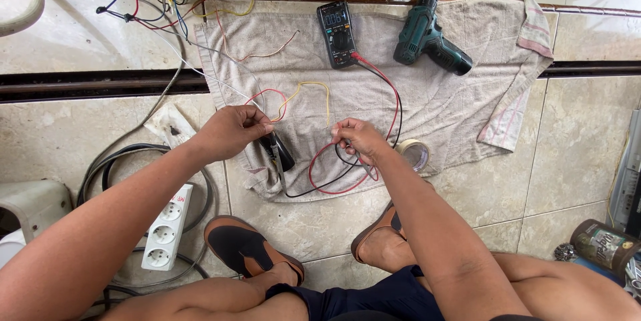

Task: Repairing the electrical wiring of an appliance using a multimeter and electrical tape

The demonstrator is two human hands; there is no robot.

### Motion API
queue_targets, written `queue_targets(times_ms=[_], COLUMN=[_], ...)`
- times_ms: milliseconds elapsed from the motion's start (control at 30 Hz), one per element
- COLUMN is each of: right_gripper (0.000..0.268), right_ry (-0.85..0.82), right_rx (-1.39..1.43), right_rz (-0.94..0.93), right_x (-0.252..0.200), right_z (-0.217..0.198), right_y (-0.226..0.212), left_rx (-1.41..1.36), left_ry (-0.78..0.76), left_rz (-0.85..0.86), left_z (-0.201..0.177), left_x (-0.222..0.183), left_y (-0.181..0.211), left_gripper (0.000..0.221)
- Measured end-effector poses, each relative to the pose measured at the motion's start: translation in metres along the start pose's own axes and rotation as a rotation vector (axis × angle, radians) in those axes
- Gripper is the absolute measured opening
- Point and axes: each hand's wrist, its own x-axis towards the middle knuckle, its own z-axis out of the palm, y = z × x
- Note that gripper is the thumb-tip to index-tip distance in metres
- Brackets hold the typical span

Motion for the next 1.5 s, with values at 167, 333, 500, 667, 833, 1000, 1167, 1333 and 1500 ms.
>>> queue_targets(times_ms=[167, 333, 500, 667, 833, 1000, 1167, 1333, 1500], right_gripper=[0.032, 0.021, 0.017, 0.018, 0.016, 0.014, 0.014, 0.013, 0.014], right_ry=[-0.066, -0.162, -0.185, -0.181, -0.163, -0.135, -0.125, -0.148, -0.147], right_rx=[-0.011, 0.003, -0.009, -0.025, -0.018, -0.017, -0.015, -0.045, -0.043], right_rz=[0.091, 0.056, 0.064, 0.056, 0.054, 0.028, -0.01, -0.03, -0.034], right_x=[0.004, 0.001, 0.0, 0.003, 0.008, 0.004, 0.009, 0.008, 0.01], right_z=[0.001, 0.005, 0.008, 0.007, 0.006, 0.01, 0.008, 0.009, 0.007], right_y=[-0.004, -0.004, -0.005, -0.003, 0.001, -0.001, 0.005, 0.007, 0.009], left_rx=[-0.009, -0.003, -0.004, -0.002, 0.022, 0.06, 0.058, 0.049, 0.064], left_ry=[-0.007, -0.01, -0.012, -0.016, -0.008, 0.043, 0.059, 0.079, 0.093], left_rz=[-0.011, -0.006, 0.0, 0.003, 0.005, -0.011, -0.042, -0.054, -0.032], left_z=[-0.002, -0.002, -0.002, -0.001, -0.002, -0.008, -0.01, -0.008, -0.009], left_x=[-0.002, -0.002, -0.003, -0.002, -0.002, -0.004, 0.0, 0.003, -0.003], left_y=[0.004, 0.003, 0.005, 0.002, 0.001, 0.011, 0.014, 0.012, 0.021], left_gripper=[0.014, 0.014, 0.014, 0.014, 0.014, 0.015, 0.015, 0.019, 0.017])
